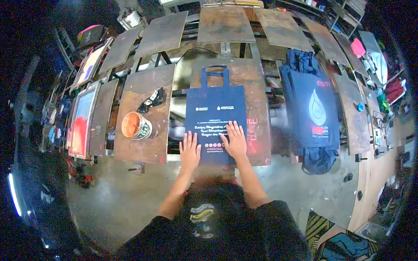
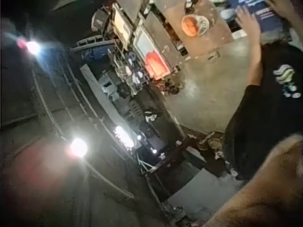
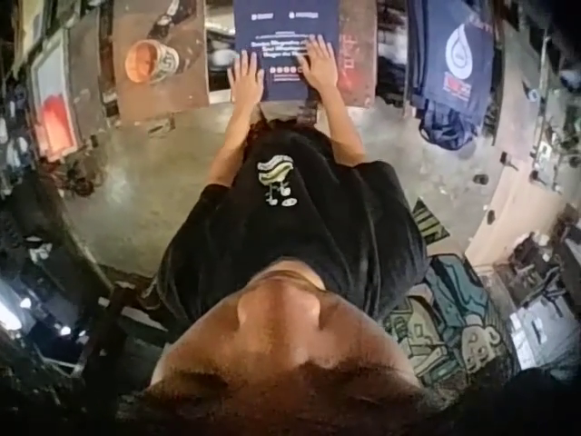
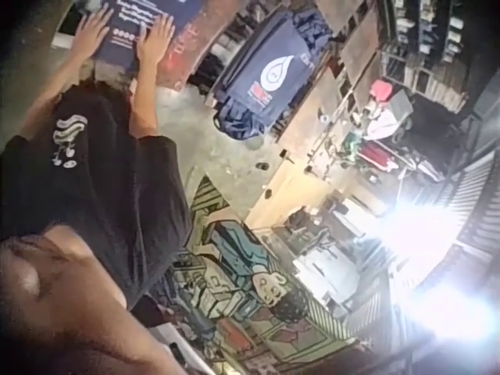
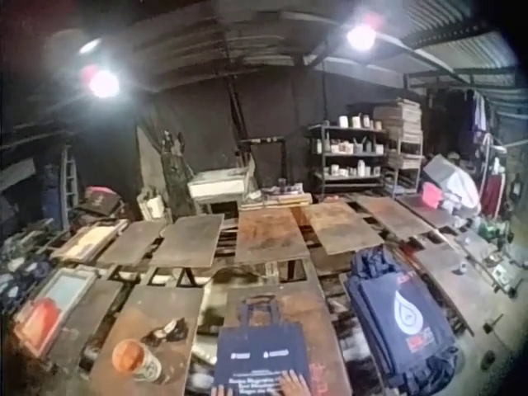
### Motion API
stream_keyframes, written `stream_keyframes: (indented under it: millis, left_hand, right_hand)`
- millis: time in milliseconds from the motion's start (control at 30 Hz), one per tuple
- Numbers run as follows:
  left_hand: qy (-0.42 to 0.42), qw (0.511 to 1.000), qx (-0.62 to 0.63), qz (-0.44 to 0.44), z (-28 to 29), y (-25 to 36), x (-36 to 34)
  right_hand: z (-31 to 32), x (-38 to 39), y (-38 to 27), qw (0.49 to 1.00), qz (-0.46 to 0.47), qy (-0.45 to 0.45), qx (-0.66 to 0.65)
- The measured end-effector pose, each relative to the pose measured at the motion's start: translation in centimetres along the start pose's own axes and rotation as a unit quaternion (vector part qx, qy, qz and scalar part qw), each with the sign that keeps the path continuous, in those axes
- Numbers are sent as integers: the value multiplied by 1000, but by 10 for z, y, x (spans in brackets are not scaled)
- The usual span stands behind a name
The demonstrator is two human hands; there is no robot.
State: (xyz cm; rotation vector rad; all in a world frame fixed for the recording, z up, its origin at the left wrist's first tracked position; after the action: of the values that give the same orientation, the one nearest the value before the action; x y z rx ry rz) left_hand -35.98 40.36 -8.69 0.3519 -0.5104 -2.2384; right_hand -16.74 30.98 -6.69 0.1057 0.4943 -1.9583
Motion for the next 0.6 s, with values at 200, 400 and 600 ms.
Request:
stream_keyframes:
  millis: [200, 400, 600]
  left_hand:
    - [18, 999, 43, -18, 6, -17, 9]
    - [9, 998, 56, -14, 1, -24, 9]
    - [7, 999, -6, -41, 14, -14, 6]
  right_hand:
    - [4, 5, -11, 999, 14, -15, 48]
    - [14, 52, -4, 983, -24, -62, 170]
    - [14, 66, 7, 964, -68, -89, 242]
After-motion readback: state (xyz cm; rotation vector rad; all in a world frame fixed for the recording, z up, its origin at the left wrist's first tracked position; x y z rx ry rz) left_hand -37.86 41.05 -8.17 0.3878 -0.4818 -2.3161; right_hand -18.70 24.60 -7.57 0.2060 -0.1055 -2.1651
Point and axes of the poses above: each hand's wrist, its own x-axis away from the middle knuckle, its own z-axis out of the back of the hand, y = z × x, the point moved 10 cm from there along -x, towards the middle knuckle, and after that the axes turned 10 degrees about x, right-handed, at the moved point
